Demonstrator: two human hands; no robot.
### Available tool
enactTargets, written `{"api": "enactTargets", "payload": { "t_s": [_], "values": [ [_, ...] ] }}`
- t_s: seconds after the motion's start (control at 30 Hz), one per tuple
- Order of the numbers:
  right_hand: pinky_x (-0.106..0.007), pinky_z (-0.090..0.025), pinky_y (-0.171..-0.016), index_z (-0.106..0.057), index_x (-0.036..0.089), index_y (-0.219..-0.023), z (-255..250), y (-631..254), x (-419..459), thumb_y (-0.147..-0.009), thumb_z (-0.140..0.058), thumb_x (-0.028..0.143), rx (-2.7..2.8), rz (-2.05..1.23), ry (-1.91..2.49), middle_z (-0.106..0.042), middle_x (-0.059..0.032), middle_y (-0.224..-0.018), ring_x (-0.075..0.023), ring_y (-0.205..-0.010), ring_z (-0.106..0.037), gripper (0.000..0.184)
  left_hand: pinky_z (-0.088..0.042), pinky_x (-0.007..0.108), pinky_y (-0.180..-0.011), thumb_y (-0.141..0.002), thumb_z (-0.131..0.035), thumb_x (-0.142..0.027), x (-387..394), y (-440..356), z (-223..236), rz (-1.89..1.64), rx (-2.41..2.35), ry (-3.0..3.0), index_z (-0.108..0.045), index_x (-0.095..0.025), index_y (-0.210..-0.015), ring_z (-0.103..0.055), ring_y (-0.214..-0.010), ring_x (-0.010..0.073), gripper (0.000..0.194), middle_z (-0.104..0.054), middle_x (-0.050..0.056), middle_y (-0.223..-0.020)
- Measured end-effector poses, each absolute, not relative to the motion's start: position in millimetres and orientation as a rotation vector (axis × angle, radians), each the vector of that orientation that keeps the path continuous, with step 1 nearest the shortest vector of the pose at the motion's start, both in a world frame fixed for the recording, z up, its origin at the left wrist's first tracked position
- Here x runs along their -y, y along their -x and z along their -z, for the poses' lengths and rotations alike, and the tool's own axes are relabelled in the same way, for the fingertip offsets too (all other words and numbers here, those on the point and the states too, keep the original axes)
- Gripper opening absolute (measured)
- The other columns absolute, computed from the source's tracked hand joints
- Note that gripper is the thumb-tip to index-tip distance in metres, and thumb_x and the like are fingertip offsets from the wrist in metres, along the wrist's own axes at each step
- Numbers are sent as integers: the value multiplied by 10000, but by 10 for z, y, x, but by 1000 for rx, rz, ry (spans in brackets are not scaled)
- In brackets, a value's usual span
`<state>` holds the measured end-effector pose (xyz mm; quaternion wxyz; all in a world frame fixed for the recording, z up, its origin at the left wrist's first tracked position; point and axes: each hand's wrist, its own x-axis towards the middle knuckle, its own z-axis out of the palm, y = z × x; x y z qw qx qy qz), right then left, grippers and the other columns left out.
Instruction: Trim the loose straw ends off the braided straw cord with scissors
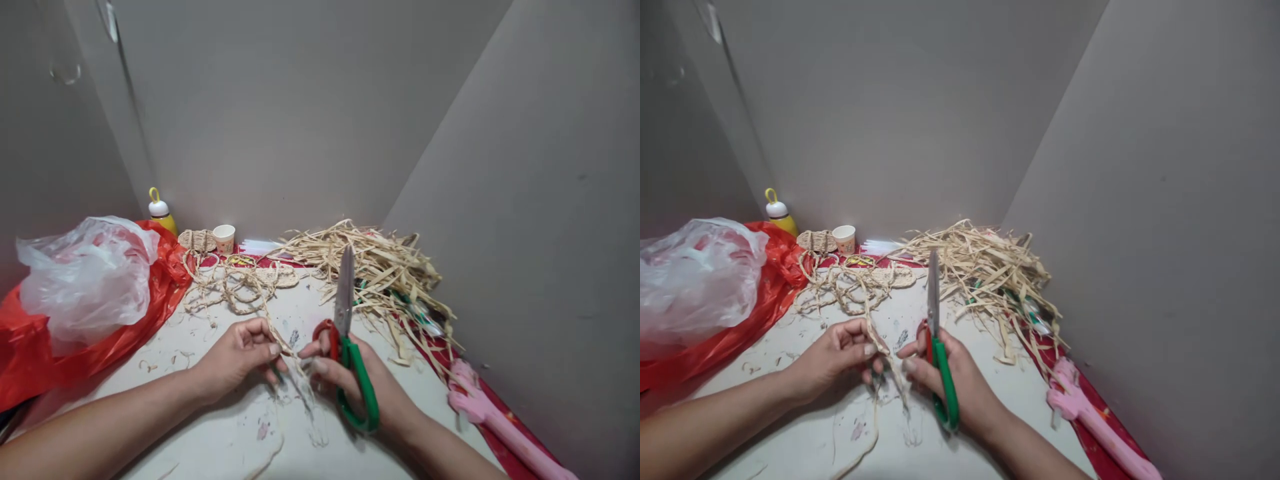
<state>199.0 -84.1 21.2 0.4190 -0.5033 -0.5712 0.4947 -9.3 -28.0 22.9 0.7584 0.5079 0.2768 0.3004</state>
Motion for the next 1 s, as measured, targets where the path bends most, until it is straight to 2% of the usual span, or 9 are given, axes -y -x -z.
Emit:
{"api": "enactTargets", "payload": {
  "t_s": [0.07, 0.2, 0.33, 0.43, 0.57, 0.7, 0.8, 0.9, 1.0],
  "values": [
    [-261, -443, -599, -465, 199, -819, -233, -1899, 876, -709, -682, 485, 1446, -1280, 1214, -623, -20, -817, -125, -645, -545, 376, -480, 208, -522, -724, -726, -344, 343, 74, -234, -649, -580, -1110, -608, -112, -803, -584, -538, 106, 272, -641, 56, -657],
    [-240, -407, -556, -419, 207, -799, -280, -1788, 941, -729, -671, 462, 1461, -1335, 1156, -535, 41, -660, -105, -568, -514, 365, -463, 186, -482, -715, -736, -312, 429, 53, -271, -660, -551, -1106, -609, -112, -786, -556, -496, 92, 248, -602, 28, -587],
    [-236, -391, -568, -413, 207, -796, -377, -1748, 1003, -717, -675, 443, 1505, -1316, 1084, -498, 51, -660, -97, -573, -485, 362, -469, 179, -470, -742, -707, -302, 441, 55, -368, -646, -521, -1006, -634, -107, -885, -580, -514, 87, 253, -656, 70, -753],
    [-233, -377, -583, -421, 202, -769, -476, -1719, 1063, -708, -668, 418, 1541, -1272, 1055, -482, 50, -655, -94, -591, -456, 334, -457, 164, -464, -732, -718, -313, 455, 52, -438, -717, -552, -976, -631, -104, -834, -568, -490, 66, 248, -676, 78, -801],
    [-230, -376, -577, -404, 207, -734, -550, -1642, 1137, -692, -666, 392, 1494, -1302, 943, -437, 61, -651, -89, -587, -442, 324, -454, 178, -503, -742, -708, -336, 509, -28, -445, -858, -630, -1100, -609, -100, -733, -570, -488, 81, 256, -666, 56, -650],
    [-222, -386, -556, -400, 212, -734, -488, -1645, 1109, -677, -694, 403, 1380, -1346, 903, -479, 55, -671, -91, -585, -469, 355, -428, 192, -492, -715, -711, -405, 499, -171, -445, -953, -675, -1153, -567, -118, -654, -539, -445, 84, 327, -628, 25, -532],
    [-223, -365, -487, -406, 216, -761, -414, -1780, 993, -708, -674, 474, 1335, -1312, 1004, -512, 56, -605, -95, -501, -466, 375, -405, 191, -461, -661, -738, -432, 443, -219, -489, -949, -694, -1124, -571, -124, -670, -513, -415, 78, 350, -613, 4, -517],
    [-234, -378, -483, -428, 212, -759, -377, -1947, 853, -688, -696, 500, 1288, -1115, 1116, -561, 32, -650, -99, -502, -474, 400, -387, 194, -438, -645, -740, -442, 448, -233, -505, -837, -690, -1158, -575, -125, -674, -494, -395, 73, 358, -621, 9, -540],
    [-235, -381, -503, -447, 211, -767, -352, -2026, 772, -662, -720, 501, 1242, -1046, 1123, -540, 42, -647, -97, -523, -459, 412, -392, 206, -434, -657, -723, -458, 549, -291, -443, -662, -680, -1247, -584, -119, -671, -507, -384, 86, 367, -621, 25, -530]
  ]
}}
